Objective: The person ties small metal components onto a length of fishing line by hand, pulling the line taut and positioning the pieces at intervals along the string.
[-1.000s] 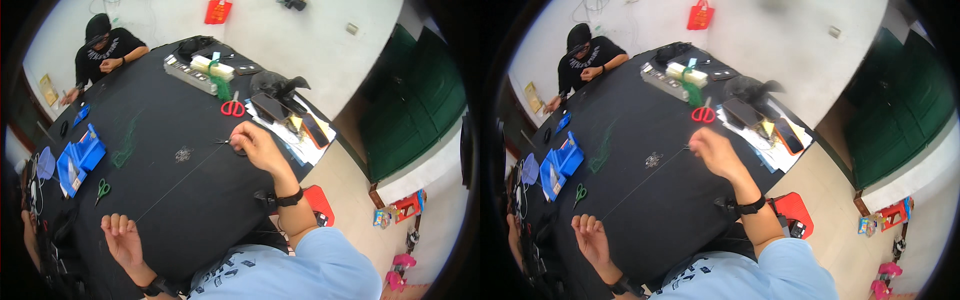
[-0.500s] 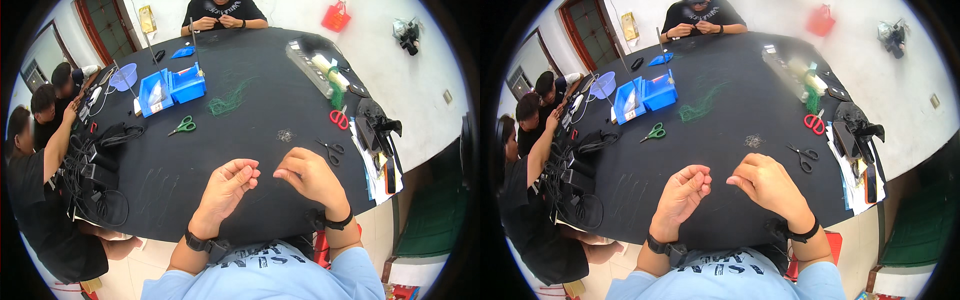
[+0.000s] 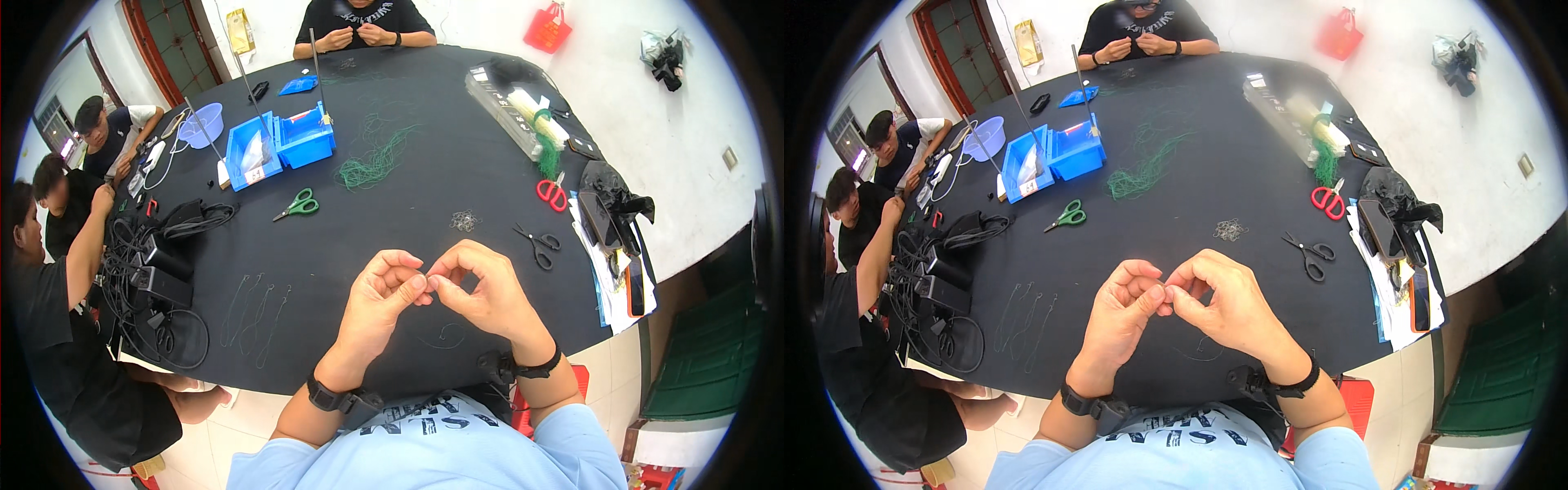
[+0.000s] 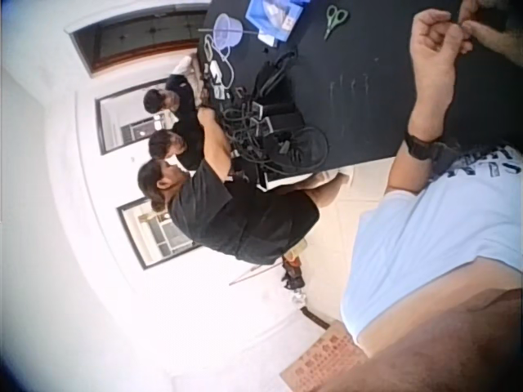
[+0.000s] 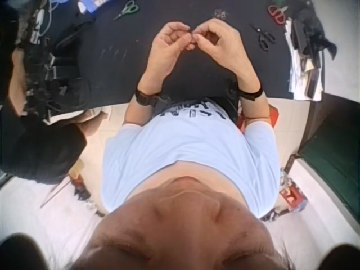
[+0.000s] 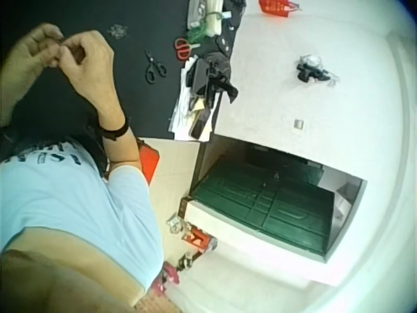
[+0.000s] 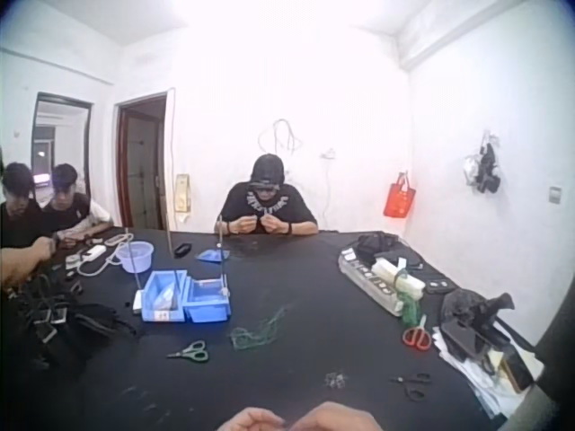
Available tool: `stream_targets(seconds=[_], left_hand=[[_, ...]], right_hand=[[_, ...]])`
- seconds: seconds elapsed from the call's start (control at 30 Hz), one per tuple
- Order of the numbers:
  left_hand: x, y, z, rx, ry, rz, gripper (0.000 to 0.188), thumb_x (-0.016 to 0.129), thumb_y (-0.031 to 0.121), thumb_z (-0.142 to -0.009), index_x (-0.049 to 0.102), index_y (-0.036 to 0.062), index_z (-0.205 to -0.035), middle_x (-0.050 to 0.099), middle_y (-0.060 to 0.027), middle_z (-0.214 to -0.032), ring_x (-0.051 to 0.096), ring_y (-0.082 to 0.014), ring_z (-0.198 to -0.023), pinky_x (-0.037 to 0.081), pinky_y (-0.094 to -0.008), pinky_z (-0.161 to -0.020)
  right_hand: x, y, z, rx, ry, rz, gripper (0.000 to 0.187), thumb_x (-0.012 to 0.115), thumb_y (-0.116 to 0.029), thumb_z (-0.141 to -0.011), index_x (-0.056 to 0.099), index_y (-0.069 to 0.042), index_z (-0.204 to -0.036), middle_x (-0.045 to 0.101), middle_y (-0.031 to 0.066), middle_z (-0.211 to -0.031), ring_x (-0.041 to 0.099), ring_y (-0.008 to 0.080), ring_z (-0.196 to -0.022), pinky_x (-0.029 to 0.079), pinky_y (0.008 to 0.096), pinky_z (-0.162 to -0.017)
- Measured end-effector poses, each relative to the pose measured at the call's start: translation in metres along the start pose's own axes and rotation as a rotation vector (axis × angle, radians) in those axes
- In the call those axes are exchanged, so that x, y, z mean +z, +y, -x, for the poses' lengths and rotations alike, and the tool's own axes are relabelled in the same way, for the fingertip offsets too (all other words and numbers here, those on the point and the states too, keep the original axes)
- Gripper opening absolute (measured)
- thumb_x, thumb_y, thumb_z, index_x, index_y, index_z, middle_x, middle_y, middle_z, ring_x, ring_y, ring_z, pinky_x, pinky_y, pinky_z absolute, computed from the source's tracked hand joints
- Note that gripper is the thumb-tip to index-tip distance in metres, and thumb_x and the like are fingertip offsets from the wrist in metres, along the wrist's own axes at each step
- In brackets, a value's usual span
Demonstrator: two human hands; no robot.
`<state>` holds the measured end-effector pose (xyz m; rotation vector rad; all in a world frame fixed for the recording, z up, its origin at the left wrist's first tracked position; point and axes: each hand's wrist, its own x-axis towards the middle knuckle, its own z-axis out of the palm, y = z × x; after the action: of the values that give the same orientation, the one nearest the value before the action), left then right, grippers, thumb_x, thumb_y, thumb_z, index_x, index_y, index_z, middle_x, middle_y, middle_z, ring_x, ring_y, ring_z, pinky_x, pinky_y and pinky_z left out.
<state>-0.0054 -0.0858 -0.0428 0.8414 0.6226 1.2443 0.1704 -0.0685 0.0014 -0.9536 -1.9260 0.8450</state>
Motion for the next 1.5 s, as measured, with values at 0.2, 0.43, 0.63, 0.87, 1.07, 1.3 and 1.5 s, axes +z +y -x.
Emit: stream_targets(seconds=[0.2,0.43,0.63,0.87,1.07,1.3,1.5], left_hand=[[0.003,-0.003,0.000,0.023,0.015,-0.049,0.020,0.063,0.006,-0.090,0.054,0.0037,-0.108,0.068,-0.0094,-0.092,0.064,-0.0131,-0.083,0.052,-0.0259,-0.077],[0.008,-0.004,0.001,0.051,0.052,-0.094,0.018,0.062,0.007,-0.091,0.056,0.0025,-0.108,0.067,-0.0079,-0.089,0.064,-0.0122,-0.080,0.053,-0.0257,-0.075],[0.004,-0.002,-0.001,-0.100,0.006,-0.147,0.019,0.064,0.012,-0.091,0.063,0.0004,-0.106,0.068,-0.0080,-0.091,0.063,-0.0110,-0.080,0.051,-0.0229,-0.070],[0.007,-0.003,0.001,-0.142,0.047,-0.212,0.014,0.065,0.013,-0.090,0.066,0.0014,-0.099,0.066,-0.0036,-0.082,0.059,-0.0069,-0.074,0.040,-0.0180,-0.058],[0.007,-0.005,0.002,-0.094,0.035,-0.222,0.014,0.065,0.013,-0.090,0.065,0.0016,-0.099,0.065,-0.0021,-0.084,0.059,-0.0063,-0.074,0.039,-0.0172,-0.058],[-0.001,-0.002,-0.005,-0.120,0.070,0.010,0.015,0.064,0.012,-0.091,0.063,0.0018,-0.101,0.064,-0.0028,-0.085,0.055,-0.0066,-0.068,0.040,-0.0191,-0.057],[0.001,0.002,-0.008,-0.090,0.143,0.069,0.012,0.061,0.013,-0.093,0.061,0.0030,-0.099,0.064,-0.0040,-0.081,0.050,-0.0062,-0.061,0.040,-0.0195,-0.055]], right_hand=[[0.001,0.001,0.002,0.055,0.004,-0.012,0.011,0.067,-0.006,-0.078,0.064,0.000,-0.086,0.061,0.0070,-0.080,0.061,0.0145,-0.069,0.050,0.0271,-0.063],[0.002,0.006,0.004,0.049,0.022,-0.025,0.009,0.065,-0.005,-0.079,0.062,0.000,-0.085,0.060,0.0070,-0.079,0.061,0.0141,-0.068,0.050,0.0272,-0.062],[0.004,0.009,0.005,0.050,0.108,-0.002,0.007,0.063,0.000,-0.079,0.061,0.000,-0.085,0.059,0.0051,-0.079,0.057,0.0119,-0.066,0.046,0.0257,-0.061],[0.006,0.015,0.006,-0.031,0.119,0.098,0.008,0.062,0.001,-0.080,0.057,0.000,-0.086,0.057,0.0081,-0.081,0.060,0.0151,-0.064,0.050,0.0275,-0.058],[0.008,0.024,0.007,-0.050,0.145,0.140,0.008,0.062,0.001,-0.080,0.057,0.000,-0.086,0.057,0.0080,-0.080,0.060,0.0163,-0.064,0.049,0.0274,-0.058],[0.002,0.035,0.010,0.184,0.089,0.026,0.021,0.061,-0.019,-0.092,0.065,0.001,-0.095,0.062,0.0124,-0.078,0.061,0.0228,-0.070,0.048,0.0343,-0.064],[-0.007,0.046,0.018,0.141,-0.303,0.232,0.013,0.066,-0.015,-0.084,0.066,-0.003,-0.088,0.064,0.0122,-0.083,0.060,0.0295,-0.084,0.047,0.0373,-0.077]])
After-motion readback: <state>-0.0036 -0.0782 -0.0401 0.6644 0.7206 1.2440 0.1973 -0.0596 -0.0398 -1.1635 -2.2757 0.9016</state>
